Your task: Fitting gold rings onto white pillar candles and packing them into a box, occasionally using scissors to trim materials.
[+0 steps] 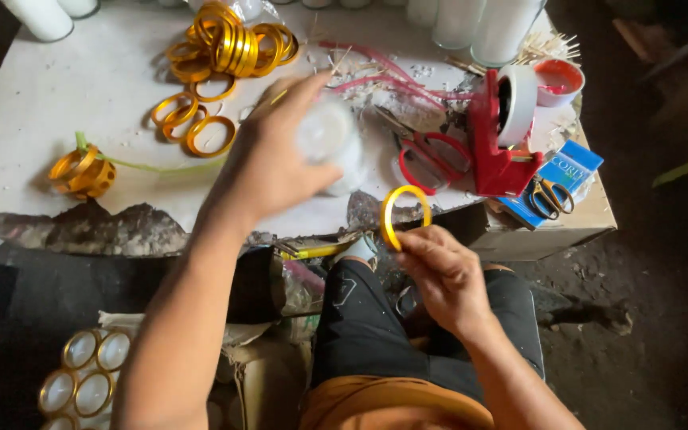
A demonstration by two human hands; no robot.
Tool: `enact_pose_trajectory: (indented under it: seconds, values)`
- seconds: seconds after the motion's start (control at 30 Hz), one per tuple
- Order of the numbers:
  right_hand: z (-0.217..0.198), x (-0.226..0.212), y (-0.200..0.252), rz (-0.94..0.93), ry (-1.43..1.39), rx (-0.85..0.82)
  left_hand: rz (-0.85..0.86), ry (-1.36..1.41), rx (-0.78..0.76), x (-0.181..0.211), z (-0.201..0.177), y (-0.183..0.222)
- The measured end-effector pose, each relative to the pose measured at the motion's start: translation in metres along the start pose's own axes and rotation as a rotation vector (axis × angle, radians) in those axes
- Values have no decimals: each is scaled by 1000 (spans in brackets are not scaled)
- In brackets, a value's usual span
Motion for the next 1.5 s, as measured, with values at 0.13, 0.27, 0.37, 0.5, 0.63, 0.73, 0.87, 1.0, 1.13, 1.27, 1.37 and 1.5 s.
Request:
enact_pose_trajectory:
  seconds: [0.13, 0.27, 0.37, 0.5, 0.63, 0.73, 0.87, 1.0, 1.13, 1.27, 1.37, 1.5]
  values:
    - [-14, 2, -22, -87, 343, -43, -156, -17, 305, -21, -27, 80]
    - [12, -16, -65, -267, 396, -92, -374, 333, 439, -59, -1, 151]
    - [51, -53, -80, -454, 492, -144, -433, 468, 669, -65, 8, 186]
    - [90, -104, -62, -849, 523, -150, -523, 463, 741, -61, 12, 196]
    - [43, -26, -106, -585, 717, -144, -553, 545, 779, -73, 22, 205]
    - [66, -36, -72, -868, 966, -103, -600, 567, 795, -78, 30, 211]
    - [91, -80, -69, -869, 527, -289, -639, 486, 784, -78, 38, 208]
    - [65, -29, -94, -736, 969, -133, -667, 634, 773, -80, 44, 214]
    - [99, -111, -74, -832, 641, -294, -740, 589, 753, -77, 46, 210]
    - [97, -110, -70, -816, 631, -279, -746, 671, 758, -79, 48, 211]
    - [94, -108, -78, -825, 619, -262, -768, 785, 740, -81, 48, 206]
    - [93, -99, -71, -786, 592, -251, -802, 791, 716, -82, 46, 207]
Point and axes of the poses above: each hand's wrist, its own y-axis away from the middle knuckle, its own z-axis out of the palm, x = y × z, the point moved 9 cm from there along -y, towards the middle knuckle, and after that the axes turned 9 degrees about -z, right-handed, at the moved point
